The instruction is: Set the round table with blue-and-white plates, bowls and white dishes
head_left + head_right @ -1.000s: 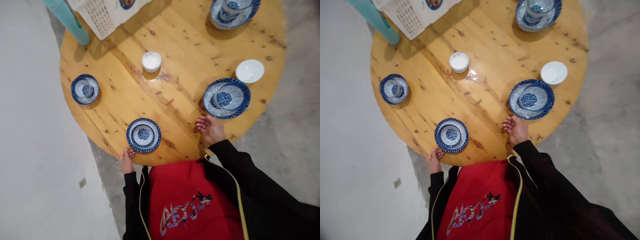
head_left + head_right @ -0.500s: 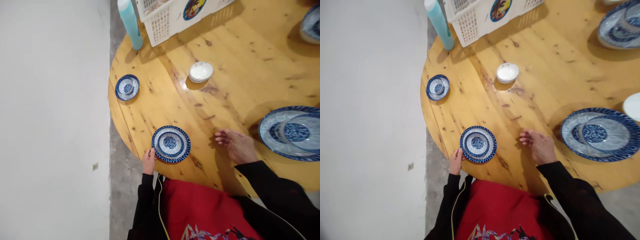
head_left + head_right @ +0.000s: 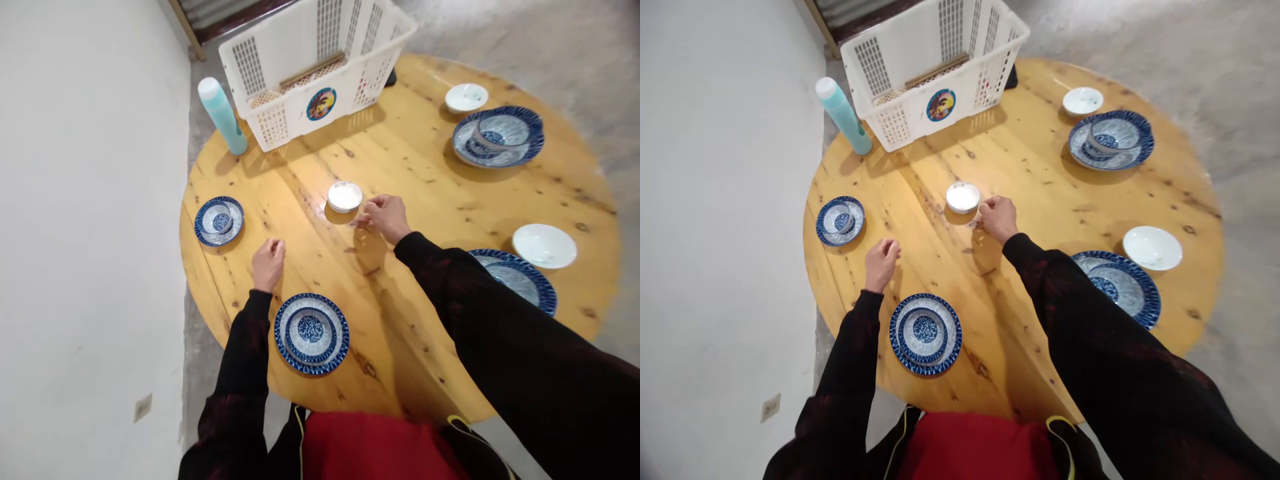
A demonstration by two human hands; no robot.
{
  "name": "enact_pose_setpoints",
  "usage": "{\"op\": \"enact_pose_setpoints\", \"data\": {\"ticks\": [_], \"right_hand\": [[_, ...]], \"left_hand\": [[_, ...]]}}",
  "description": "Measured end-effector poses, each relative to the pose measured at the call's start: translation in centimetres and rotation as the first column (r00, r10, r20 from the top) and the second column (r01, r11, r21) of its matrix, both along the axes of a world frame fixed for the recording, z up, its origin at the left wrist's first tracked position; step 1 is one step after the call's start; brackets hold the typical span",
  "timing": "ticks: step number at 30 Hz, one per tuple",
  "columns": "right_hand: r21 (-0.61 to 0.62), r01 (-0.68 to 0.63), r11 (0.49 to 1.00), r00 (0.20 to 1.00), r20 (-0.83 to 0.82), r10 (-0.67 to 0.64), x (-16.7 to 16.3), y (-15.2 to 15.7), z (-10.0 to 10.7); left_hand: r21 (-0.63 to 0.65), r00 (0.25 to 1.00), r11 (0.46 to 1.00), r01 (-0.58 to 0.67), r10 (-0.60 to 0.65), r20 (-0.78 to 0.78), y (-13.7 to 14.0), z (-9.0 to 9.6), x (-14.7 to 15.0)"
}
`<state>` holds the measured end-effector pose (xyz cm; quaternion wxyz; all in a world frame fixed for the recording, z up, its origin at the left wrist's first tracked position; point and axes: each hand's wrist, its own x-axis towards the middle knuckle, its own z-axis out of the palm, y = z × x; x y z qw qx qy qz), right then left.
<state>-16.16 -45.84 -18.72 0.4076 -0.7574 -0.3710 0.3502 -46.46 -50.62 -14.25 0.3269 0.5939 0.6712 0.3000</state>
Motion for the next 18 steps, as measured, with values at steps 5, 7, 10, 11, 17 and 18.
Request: {"op": "enact_pose_setpoints", "data": {"ticks": [5, 7, 10, 11, 17, 18], "right_hand": [[-0.077, 0.017, 0.997, 0.962, 0.272, 0.005, -0.2, 3.5, -0.9], [-0.106, 0.020, 0.994, 0.957, 0.290, 0.012, -0.3, 4.1, -1.3], [-0.132, 0.006, 0.991, 0.959, 0.283, 0.032, -0.1, 4.5, -2.1], [-0.133, 0.002, 0.991, 0.960, 0.277, 0.035, 0.0, 4.6, -2.3], [-0.157, 0.000, 0.988, 0.944, 0.326, 0.052, 0.1, 4.8, -2.7], [-0.169, 0.008, 0.986, 0.936, 0.347, 0.052, 0.1, 4.9, -2.8]], "left_hand": [[-0.058, 0.979, 0.985, 0.159, -0.165, -0.116, 7.8, -1.1, 7.4], [-0.088, 0.969, 0.978, 0.188, -0.200, -0.148, 9.2, -1.8, 9.8], [-0.107, 0.958, 0.973, 0.207, -0.223, -0.178, 10.5, -2.8, 12.5], [-0.103, 0.957, 0.973, 0.209, -0.225, -0.184, 10.8, -3.1, 13.1], [-0.084, 0.966, 0.976, 0.203, -0.214, -0.146, 12.1, -4.3, 15.3], [-0.095, 0.968, 0.976, 0.195, -0.207, -0.140, 12.2, -4.2, 15.5]]}}
